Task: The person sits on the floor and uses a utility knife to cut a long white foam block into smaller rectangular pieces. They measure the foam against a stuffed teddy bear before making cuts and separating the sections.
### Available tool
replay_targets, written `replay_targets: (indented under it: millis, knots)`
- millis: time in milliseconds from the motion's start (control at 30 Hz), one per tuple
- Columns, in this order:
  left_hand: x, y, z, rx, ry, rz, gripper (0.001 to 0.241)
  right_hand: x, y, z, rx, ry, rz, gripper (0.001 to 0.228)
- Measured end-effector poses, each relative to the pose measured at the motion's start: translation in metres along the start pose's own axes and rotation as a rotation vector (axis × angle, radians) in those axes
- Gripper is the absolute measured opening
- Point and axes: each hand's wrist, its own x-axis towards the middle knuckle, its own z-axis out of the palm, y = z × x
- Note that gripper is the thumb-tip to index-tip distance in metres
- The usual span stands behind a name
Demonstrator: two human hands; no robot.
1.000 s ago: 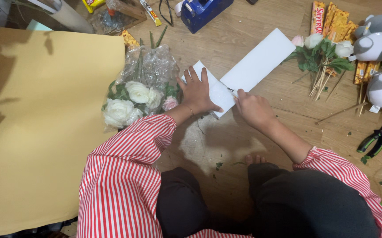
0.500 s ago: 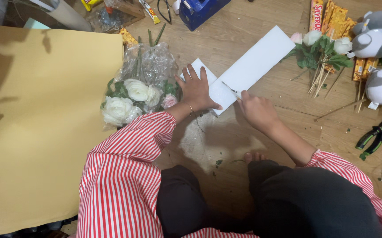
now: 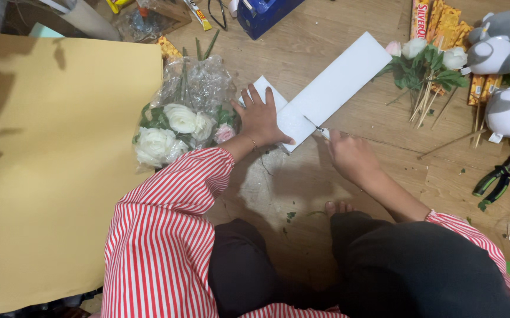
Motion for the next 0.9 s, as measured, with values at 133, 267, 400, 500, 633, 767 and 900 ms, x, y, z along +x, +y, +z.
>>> replay_targets:
  millis: [133,267,400,500,633,767,900]
  knots:
    - [0.002,-0.002,0.003,-0.018,0.021,0.012,0.135,-0.004,0.006,0.012,0.015,-0.022,0.034,0.028]
    - [0.001,-0.001,0.003,-0.009,0.023,0.005,0.135,-0.021,0.005,0.011,0.008,0.012,0.047,0.026]
    - [0.004,-0.002,0.006,0.006,0.016,-0.004,0.138,-0.035,0.011,0.013,-0.032,0.045,0.038,0.026]
    - [0.003,-0.004,0.005,0.01,0.028,0.014,0.135,-0.037,0.041,0.046,-0.036,-0.062,0.059,0.028]
    - [0.002,-0.013,-0.006,-0.1,0.032,0.026,0.127,-0.052,0.039,0.021,0.035,-0.089,0.127,0.033]
    - [0.05,-0.042,0.03,-0.128,0.097,0.007,0.096,-0.054,0.045,0.021,0.102,-0.109,0.197,0.041]
    - [0.081,-0.056,0.047,-0.068,0.134,-0.012,0.088,-0.054,0.039,0.009,0.126,-0.158,0.229,0.043]
